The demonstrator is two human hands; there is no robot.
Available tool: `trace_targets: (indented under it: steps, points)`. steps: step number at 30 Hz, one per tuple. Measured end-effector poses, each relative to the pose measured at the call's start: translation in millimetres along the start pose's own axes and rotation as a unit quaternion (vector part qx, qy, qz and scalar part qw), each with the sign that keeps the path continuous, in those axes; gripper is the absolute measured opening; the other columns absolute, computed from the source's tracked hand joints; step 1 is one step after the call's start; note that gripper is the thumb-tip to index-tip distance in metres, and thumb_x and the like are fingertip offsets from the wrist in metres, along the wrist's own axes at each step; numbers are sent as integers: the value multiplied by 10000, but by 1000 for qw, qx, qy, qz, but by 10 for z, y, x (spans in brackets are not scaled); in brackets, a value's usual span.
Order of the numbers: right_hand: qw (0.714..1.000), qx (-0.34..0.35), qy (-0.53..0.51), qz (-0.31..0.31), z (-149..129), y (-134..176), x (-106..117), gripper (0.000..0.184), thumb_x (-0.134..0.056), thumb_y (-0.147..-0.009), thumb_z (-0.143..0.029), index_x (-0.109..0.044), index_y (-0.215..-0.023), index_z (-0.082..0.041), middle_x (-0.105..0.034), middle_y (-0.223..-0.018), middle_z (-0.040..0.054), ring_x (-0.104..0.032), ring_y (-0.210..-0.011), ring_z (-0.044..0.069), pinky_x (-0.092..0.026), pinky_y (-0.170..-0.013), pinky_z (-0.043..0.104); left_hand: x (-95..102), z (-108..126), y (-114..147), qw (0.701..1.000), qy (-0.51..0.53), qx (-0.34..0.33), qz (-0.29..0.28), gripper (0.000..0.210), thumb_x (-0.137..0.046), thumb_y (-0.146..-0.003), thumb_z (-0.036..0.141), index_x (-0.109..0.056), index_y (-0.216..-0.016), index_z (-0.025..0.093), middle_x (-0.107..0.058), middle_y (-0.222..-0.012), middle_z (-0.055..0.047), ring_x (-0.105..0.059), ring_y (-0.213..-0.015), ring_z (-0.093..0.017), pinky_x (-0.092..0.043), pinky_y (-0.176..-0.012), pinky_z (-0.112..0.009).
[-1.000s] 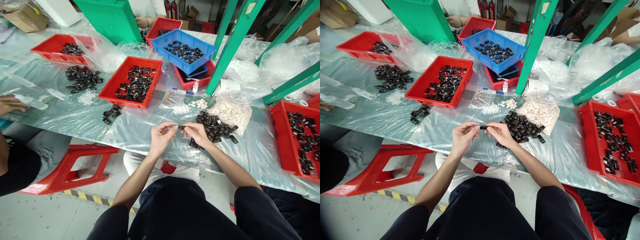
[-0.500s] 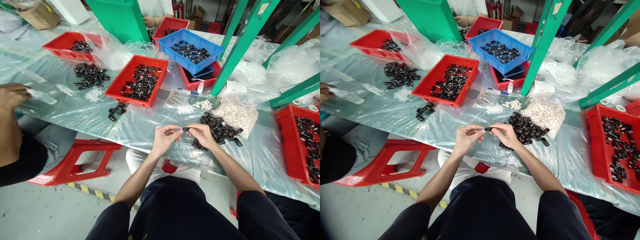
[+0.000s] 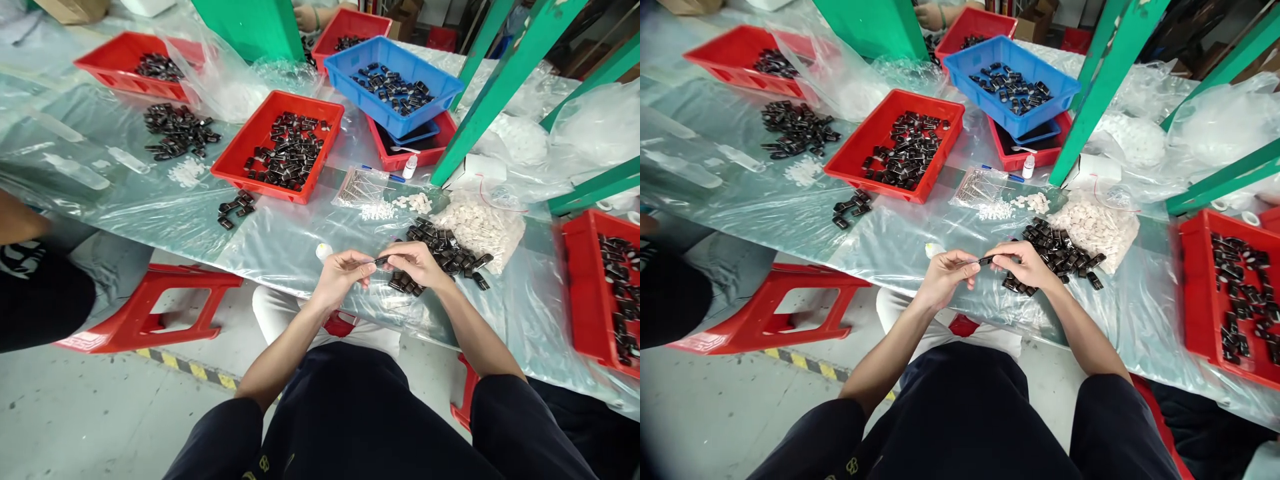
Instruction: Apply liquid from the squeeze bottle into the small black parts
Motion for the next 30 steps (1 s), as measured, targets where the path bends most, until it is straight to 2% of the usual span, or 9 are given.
trace_targets:
  steps: [2,7,9,13,20,25,30]
  points:
    - [1000,-14,-15,5,15,-5,26,315,-719,-972,-449,-848,-1013,-165,-770,-794,61,-654,-645,145,-539,-612,275,-32,-18,16,1000,7,-17,5,413,-976,-640,489,-775,-820,176,-646,-568,27,-599,-487,-112,-557,-479,-262]
    - [993,-47,-104,7,105,-23,-13,395,-754,-927,-530,-849,-989,-152,-743,-731,52,-599,-578,126,-418,-477,233,-68,43,116,996,-12,-90,24,448,-923,-744,468,-785,-1086,212,-748,-820,-13,-664,-567,-117,-586,-515,-263]
    - [990,-52,-131,12,134,-30,-25,414,-771,-907,-550,-850,-973,-149,-740,-730,54,-594,-570,125,-410,-466,231,-71,80,153,992,-40,-113,32,445,-903,-774,469,-779,-1117,214,-753,-812,-16,-675,-585,-127,-596,-538,-270]
    - [986,-47,-161,7,142,-41,-55,378,-786,-908,-515,-853,-987,-151,-749,-753,59,-607,-582,125,-413,-467,225,-86,125,170,988,-73,-132,34,408,-863,-815,513,-792,-1069,202,-734,-702,-7,-669,-575,-137,-606,-571,-283]
    - [987,-34,-159,-15,105,-35,-84,316,-777,-930,-444,-849,-1037,-155,-772,-795,64,-612,-613,121,-422,-488,218,-97,59,103,993,-1,-114,33,326,-873,-816,489,-802,-924,190,-709,-631,5,-647,-526,-122,-561,-505,-241]
    - [985,-29,-167,-19,103,-38,-85,277,-774,-933,-409,-854,-1018,-158,-771,-789,61,-592,-589,113,-420,-489,221,-94,41,119,995,9,-103,12,265,-864,-836,438,-818,-939,198,-731,-673,-9,-678,-574,-134,-579,-542,-247]
    - [986,-48,-159,-16,130,-36,-86,353,-781,-915,-477,-853,-1017,-147,-772,-799,73,-592,-594,122,-418,-489,232,-94,55,156,994,23,-104,4,246,-841,-855,430,-830,-965,211,-745,-728,-21,-692,-629,-147,-583,-568,-259]
Point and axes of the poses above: each hand's wrist, its own y-axis away from the middle knuckle, its own x-axis out of the back of the hand, z = x × y, the point moved 6 cm from there along -y, towards the middle knuckle
